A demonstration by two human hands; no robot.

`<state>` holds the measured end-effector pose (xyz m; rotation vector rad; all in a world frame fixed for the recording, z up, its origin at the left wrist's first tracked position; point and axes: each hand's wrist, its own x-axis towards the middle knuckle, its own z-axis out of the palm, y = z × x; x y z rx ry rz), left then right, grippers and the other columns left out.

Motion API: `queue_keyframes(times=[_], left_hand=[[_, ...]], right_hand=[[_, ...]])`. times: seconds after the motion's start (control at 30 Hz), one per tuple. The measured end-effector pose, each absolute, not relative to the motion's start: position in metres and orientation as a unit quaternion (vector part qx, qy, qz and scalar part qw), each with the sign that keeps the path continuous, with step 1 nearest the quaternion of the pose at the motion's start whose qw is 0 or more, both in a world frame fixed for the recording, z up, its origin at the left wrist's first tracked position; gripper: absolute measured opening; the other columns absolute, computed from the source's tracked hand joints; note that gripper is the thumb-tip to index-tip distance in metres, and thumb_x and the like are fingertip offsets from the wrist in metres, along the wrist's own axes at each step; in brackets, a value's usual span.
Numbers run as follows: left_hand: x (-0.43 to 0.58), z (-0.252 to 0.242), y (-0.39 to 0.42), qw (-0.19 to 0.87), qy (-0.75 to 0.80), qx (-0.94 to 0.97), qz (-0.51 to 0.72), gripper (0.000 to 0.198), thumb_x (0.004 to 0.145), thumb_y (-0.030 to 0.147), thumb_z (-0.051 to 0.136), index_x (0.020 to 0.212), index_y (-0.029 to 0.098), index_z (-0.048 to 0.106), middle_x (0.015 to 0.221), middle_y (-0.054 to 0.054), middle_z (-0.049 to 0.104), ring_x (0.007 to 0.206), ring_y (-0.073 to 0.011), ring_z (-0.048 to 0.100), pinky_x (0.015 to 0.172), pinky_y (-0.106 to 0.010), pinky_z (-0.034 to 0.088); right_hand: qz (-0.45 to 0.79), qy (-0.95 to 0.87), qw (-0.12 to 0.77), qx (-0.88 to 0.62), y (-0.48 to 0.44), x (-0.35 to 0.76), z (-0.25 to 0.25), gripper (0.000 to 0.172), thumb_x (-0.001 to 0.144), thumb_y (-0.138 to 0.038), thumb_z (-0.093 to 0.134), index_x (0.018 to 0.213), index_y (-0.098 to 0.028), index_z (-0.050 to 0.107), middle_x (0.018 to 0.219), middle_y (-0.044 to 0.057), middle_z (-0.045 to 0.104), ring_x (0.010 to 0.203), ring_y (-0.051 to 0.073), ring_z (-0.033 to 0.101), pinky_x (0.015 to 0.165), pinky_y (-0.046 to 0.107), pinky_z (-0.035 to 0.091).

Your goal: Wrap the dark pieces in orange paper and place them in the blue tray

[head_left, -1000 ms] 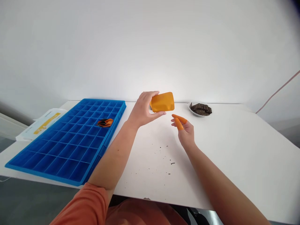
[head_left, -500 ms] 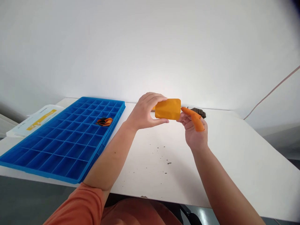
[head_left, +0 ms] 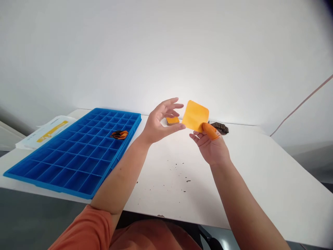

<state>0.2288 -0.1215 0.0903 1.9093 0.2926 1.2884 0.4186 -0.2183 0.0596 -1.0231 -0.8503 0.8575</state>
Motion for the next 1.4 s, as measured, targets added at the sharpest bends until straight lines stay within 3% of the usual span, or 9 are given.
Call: queue_keyframes(times=[0.13, 0.33, 0.73, 0.87, 0.93, 1.03, 1.17, 1.27, 1.4], left_hand=[[0.234, 0.083, -0.12, 0.551, 0.096, 0.678, 0.476, 0.046, 0.084, 0.047, 0.081, 0.124, 0.025, 0.072, 0.113, -0.006, 0.08, 0.102, -0.0212, 0.075, 0.095, -0.043, 0.063], [0.243, 0.073, -0.114, 0.584, 0.127, 0.651, 0.468, 0.04, 0.078, 0.054, 0.084, 0.104, 0.024, 0.082, 0.106, -0.007, 0.082, 0.098, -0.0214, 0.075, 0.086, -0.04, 0.063], [0.254, 0.047, -0.092, 0.645, 0.106, 0.65, 0.388, 0.064, 0.085, 0.071, 0.068, 0.13, 0.025, 0.073, 0.128, -0.01, 0.074, 0.123, -0.0281, 0.068, 0.1, -0.044, 0.059], [0.258, 0.047, -0.092, 0.576, 0.058, 0.714, 0.393, 0.091, 0.073, 0.086, 0.068, 0.148, 0.037, 0.057, 0.154, -0.011, 0.058, 0.143, -0.0357, 0.054, 0.107, -0.051, 0.054], [0.259, 0.047, -0.093, 0.541, 0.037, 0.748, 0.383, 0.1, 0.065, 0.081, 0.079, 0.152, 0.041, 0.051, 0.155, -0.01, 0.057, 0.146, -0.0363, 0.051, 0.11, -0.053, 0.052], [0.259, 0.045, -0.095, 0.544, 0.046, 0.757, 0.359, 0.102, 0.06, 0.06, 0.094, 0.151, 0.042, 0.051, 0.143, -0.009, 0.064, 0.131, -0.0323, 0.062, 0.106, -0.051, 0.055], [0.259, 0.046, -0.098, 0.51, 0.087, 0.77, 0.373, 0.095, 0.06, 0.052, 0.096, 0.146, 0.039, 0.057, 0.135, -0.008, 0.065, 0.129, -0.03, 0.06, 0.113, -0.052, 0.049], [0.256, 0.05, -0.098, 0.463, 0.112, 0.792, 0.383, 0.093, 0.065, 0.051, 0.094, 0.148, 0.041, 0.054, 0.142, -0.007, 0.062, 0.134, -0.0308, 0.057, 0.119, -0.056, 0.043], [0.25, 0.053, -0.095, 0.434, 0.141, 0.811, 0.366, 0.095, 0.065, 0.051, 0.094, 0.149, 0.043, 0.052, 0.146, -0.007, 0.06, 0.135, -0.0316, 0.057, 0.117, -0.055, 0.046]], right_hand=[[0.449, -0.36, 0.688, -0.442, -0.213, 0.417, 0.051, 0.033, 0.077, -0.059, 0.078, 0.08, -0.029, 0.066, 0.084, 0.0, 0.072, 0.08, 0.019, 0.068, 0.088, 0.043, 0.06], [0.453, -0.384, 0.655, -0.467, -0.206, 0.415, 0.04, 0.035, 0.081, -0.063, 0.071, 0.082, -0.029, 0.064, 0.08, 0.001, 0.07, 0.08, 0.02, 0.067, 0.088, 0.045, 0.06], [0.492, -0.325, 0.67, -0.451, -0.201, 0.404, 0.029, 0.035, 0.078, -0.059, 0.075, 0.078, -0.028, 0.059, 0.071, -0.002, 0.064, 0.072, 0.019, 0.065, 0.087, 0.043, 0.06], [0.534, -0.308, 0.653, -0.44, -0.202, 0.391, 0.023, 0.033, 0.079, -0.059, 0.075, 0.086, -0.029, 0.064, 0.071, -0.003, 0.066, 0.073, 0.019, 0.066, 0.088, 0.042, 0.061], [0.553, -0.312, 0.639, -0.435, -0.203, 0.384, 0.021, 0.032, 0.082, -0.059, 0.072, 0.09, -0.029, 0.066, 0.076, -0.002, 0.068, 0.077, 0.019, 0.067, 0.088, 0.041, 0.061], [0.578, -0.317, 0.624, -0.419, -0.204, 0.377, 0.02, 0.026, 0.084, -0.054, 0.071, 0.09, -0.029, 0.067, 0.082, -0.002, 0.07, 0.079, 0.017, 0.067, 0.087, 0.039, 0.061], [0.587, -0.313, 0.613, -0.426, -0.204, 0.384, 0.017, 0.023, 0.077, -0.047, 0.076, 0.089, -0.028, 0.07, 0.091, -0.001, 0.072, 0.08, 0.016, 0.067, 0.088, 0.039, 0.061], [0.509, -0.341, 0.608, -0.505, -0.206, 0.4, 0.016, 0.037, 0.077, -0.048, 0.077, 0.109, -0.03, 0.072, 0.114, 0.003, 0.074, 0.097, 0.02, 0.069, 0.095, 0.044, 0.059], [0.193, -0.477, 0.598, -0.614, -0.216, 0.423, 0.019, 0.067, 0.084, -0.046, 0.076, 0.146, -0.035, 0.054, 0.14, 0.009, 0.065, 0.122, 0.027, 0.063, 0.105, 0.053, 0.052]])
